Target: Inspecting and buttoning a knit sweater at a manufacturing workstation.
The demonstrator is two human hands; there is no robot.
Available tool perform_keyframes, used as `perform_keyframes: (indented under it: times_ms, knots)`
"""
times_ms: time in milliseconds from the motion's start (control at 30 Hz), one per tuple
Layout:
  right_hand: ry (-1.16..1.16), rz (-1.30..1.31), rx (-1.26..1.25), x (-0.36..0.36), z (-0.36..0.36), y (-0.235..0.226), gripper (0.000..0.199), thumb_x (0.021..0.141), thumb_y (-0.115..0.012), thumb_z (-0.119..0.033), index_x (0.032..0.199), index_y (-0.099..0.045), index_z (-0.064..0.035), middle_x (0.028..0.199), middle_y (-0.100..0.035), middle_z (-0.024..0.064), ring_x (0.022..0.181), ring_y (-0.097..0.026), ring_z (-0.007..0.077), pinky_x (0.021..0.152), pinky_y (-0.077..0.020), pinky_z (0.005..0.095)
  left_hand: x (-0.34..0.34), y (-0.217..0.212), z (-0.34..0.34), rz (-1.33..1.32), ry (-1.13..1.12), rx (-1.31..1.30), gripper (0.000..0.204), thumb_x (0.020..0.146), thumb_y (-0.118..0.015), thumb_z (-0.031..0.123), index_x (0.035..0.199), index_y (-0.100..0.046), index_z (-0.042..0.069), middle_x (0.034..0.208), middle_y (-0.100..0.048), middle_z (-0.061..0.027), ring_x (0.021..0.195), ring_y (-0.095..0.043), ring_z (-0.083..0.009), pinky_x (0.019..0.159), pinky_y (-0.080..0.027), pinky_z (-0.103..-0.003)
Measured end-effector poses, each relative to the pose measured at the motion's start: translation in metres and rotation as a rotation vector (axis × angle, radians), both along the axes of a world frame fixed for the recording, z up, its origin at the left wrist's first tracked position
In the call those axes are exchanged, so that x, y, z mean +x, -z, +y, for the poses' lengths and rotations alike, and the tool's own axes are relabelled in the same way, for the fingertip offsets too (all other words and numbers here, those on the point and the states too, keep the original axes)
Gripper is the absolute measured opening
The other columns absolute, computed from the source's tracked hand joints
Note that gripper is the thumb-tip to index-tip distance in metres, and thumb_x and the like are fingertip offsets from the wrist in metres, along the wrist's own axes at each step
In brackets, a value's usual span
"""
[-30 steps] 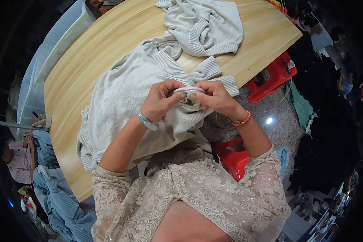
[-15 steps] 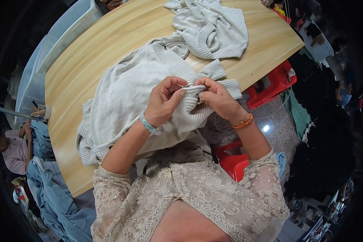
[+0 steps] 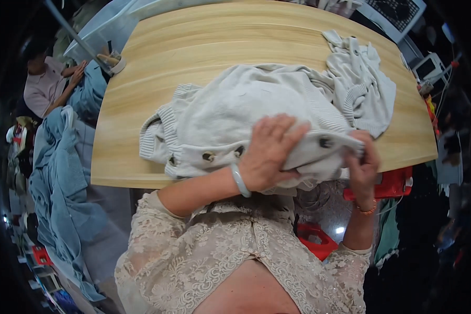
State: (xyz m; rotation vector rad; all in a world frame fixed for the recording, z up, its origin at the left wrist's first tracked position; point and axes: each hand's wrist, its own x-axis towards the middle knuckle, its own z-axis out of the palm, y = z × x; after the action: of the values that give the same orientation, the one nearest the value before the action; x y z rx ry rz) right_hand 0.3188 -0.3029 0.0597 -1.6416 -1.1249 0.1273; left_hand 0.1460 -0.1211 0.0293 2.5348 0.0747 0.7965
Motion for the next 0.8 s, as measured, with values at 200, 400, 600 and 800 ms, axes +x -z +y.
perform_keyframes:
  times_ms: [200, 400, 600, 800]
  knots:
    - [0.205, 0.045, 0.647, 0.013, -0.018, -0.076, 0.042, 0.100, -0.051, -0.030, 0.125, -0.053, 0.0036, 0.128, -0.055, 0.0174, 0.117, -0.055, 0.0242, 0.101, -0.0433, 0.0387, -0.031, -0.026, 0.103, -0.036, -0.264, -0.223, 0.046, 0.069, -0.075, 0.004, 0.113, -0.063, 0.002, 0.100, -0.068, -0.0156, 0.092, -0.067, -0.0312, 0.082, -0.053, -0.036]
    - [-0.148, -0.096, 0.215, -0.023, 0.054, -0.061, 0.115, 0.066, -0.089, -0.027, 0.153, -0.016, -0.0065, 0.149, -0.037, 0.0174, 0.128, -0.048, 0.0280, 0.100, -0.0477, 0.0383, 0.042, -0.103, 0.065, -0.564, 0.570, -1.245, 0.026, 0.079, -0.051, -0.009, 0.097, -0.067, 0.001, 0.089, -0.069, -0.0055, 0.079, -0.065, -0.0139, 0.070, -0.055, -0.030]
    - [-0.002, -0.385, -0.187, 0.009, -0.013, -0.024, 0.087, 0.075, -0.074, -0.009, 0.148, -0.026, -0.0026, 0.142, -0.044, 0.0192, 0.124, -0.051, 0.0265, 0.097, -0.0486, 0.0383, 0.064, -0.122, -0.076, -0.631, 0.644, -0.073, 0.064, 0.057, -0.079, 0.019, 0.115, -0.053, 0.009, 0.102, -0.062, -0.0157, 0.117, -0.050, -0.0363, 0.102, -0.037, -0.053]
    - [0.045, 0.000, -0.135, 0.089, -0.165, -0.018, 0.079, 0.077, -0.071, -0.008, 0.145, -0.031, -0.0014, 0.138, -0.048, 0.0184, 0.119, -0.054, 0.0251, 0.094, -0.0491, 0.0370, 0.077, -0.102, -0.026, -0.292, 0.850, -0.443, 0.147, 0.049, -0.092, 0.044, 0.152, 0.003, 0.000, 0.149, -0.021, -0.0347, 0.138, -0.026, -0.0473, 0.117, -0.020, -0.048]
